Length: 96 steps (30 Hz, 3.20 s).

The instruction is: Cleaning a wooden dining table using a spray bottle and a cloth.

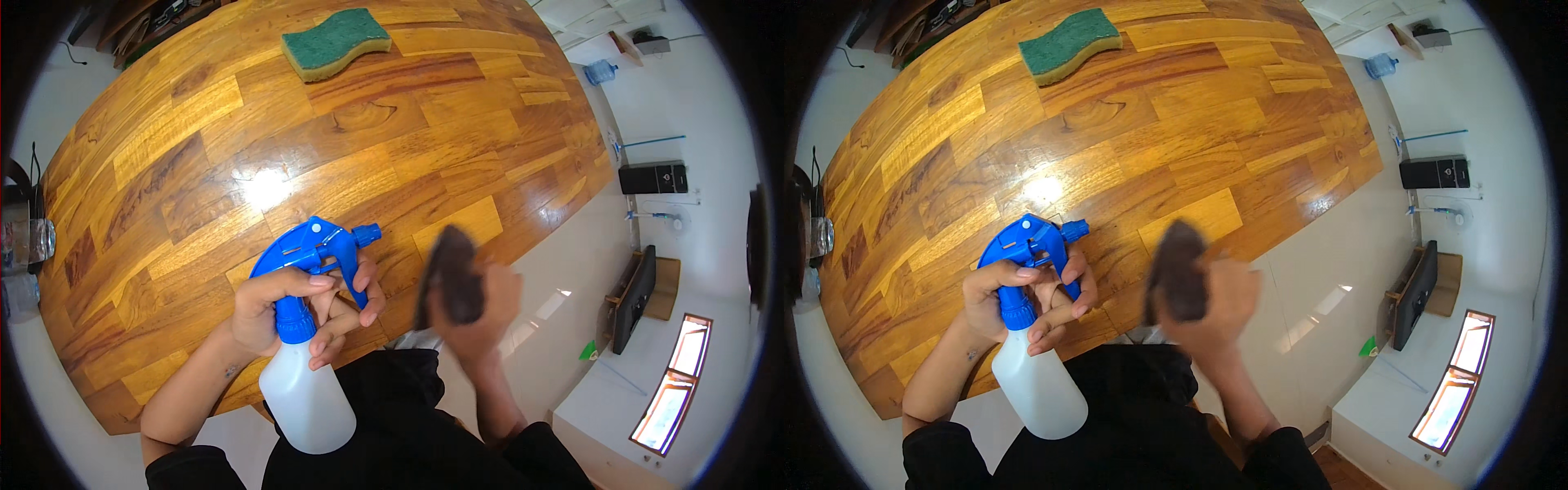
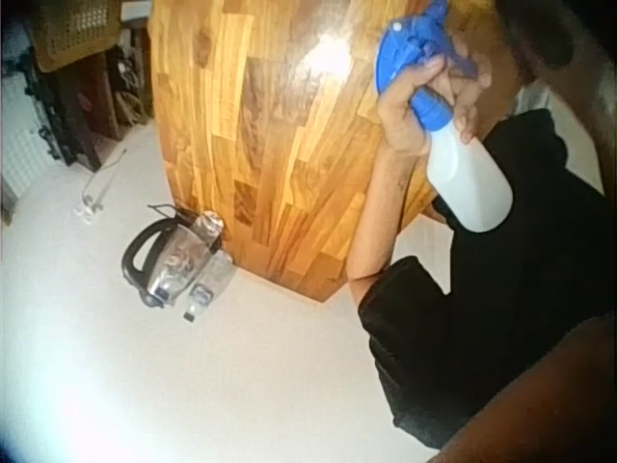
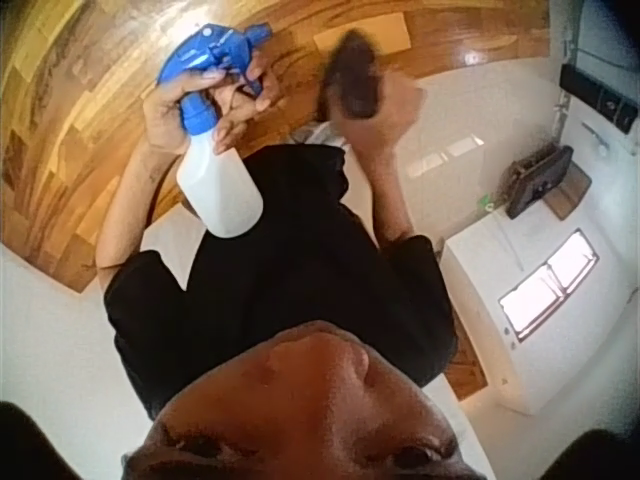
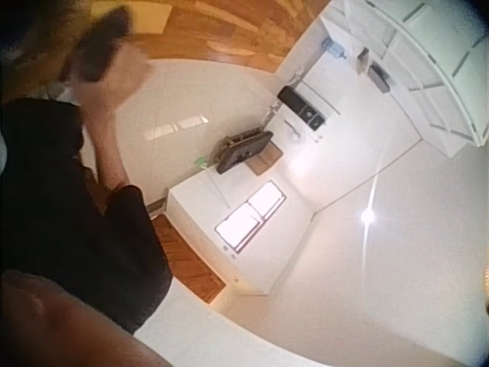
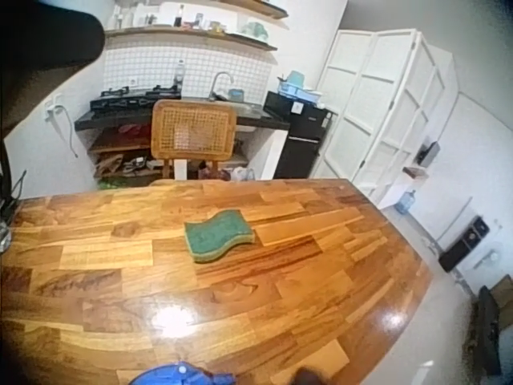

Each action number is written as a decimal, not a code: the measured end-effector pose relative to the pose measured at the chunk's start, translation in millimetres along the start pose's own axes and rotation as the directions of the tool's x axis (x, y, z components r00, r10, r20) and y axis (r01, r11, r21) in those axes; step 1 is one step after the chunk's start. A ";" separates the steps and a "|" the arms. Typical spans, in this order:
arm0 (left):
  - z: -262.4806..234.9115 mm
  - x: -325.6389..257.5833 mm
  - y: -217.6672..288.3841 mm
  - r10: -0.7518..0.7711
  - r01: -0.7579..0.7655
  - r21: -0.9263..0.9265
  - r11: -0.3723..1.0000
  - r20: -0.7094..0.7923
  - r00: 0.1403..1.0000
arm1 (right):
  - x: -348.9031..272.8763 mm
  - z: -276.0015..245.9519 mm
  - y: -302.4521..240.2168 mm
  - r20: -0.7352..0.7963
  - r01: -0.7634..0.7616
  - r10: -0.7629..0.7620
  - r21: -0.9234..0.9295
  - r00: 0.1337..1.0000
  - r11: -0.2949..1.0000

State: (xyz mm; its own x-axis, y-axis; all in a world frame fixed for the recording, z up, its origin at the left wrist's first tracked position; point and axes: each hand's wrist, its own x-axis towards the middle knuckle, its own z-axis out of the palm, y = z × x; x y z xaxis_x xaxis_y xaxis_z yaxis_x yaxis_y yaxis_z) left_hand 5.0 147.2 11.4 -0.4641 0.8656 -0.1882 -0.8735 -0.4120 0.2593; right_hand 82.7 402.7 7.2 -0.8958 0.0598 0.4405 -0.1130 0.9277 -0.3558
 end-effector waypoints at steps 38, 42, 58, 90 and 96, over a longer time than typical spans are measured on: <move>4.7 3.8 0.3 0.030 -0.035 -0.085 0.996 -0.062 0.998 | 25.5 3.8 48.9 -0.134 0.013 -0.010 0.023 0.991 1.000; 1.8 3.9 0.1 0.027 -0.031 -0.090 0.995 -0.051 0.998 | 43.4 2.8 78.7 -0.208 -0.259 0.281 0.131 0.937 0.957; 1.2 3.2 1.8 0.043 -0.044 -0.039 0.998 -0.022 0.999 | -21.2 11.2 -51.0 0.112 0.046 -0.076 0.251 0.991 0.967; 4.0 6.9 -0.1 0.083 -0.083 -0.031 0.996 -0.016 0.996 | 60.0 5.1 79.8 -0.258 -0.237 0.256 0.100 0.932 0.966; 1.3 3.9 -0.1 0.035 -0.035 -0.036 0.999 -0.011 0.999 | 67.7 1.9 72.1 -0.270 -0.334 0.315 -0.026 0.910 0.942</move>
State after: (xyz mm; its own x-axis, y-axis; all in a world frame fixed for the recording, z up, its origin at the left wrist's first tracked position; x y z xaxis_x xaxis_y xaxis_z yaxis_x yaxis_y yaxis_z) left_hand 3.4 151.0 11.9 -0.4958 0.8475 -0.1895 -0.8614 -0.4521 0.2317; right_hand 13.1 473.0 9.7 -0.7345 0.4462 0.5113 0.2036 0.8636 -0.4612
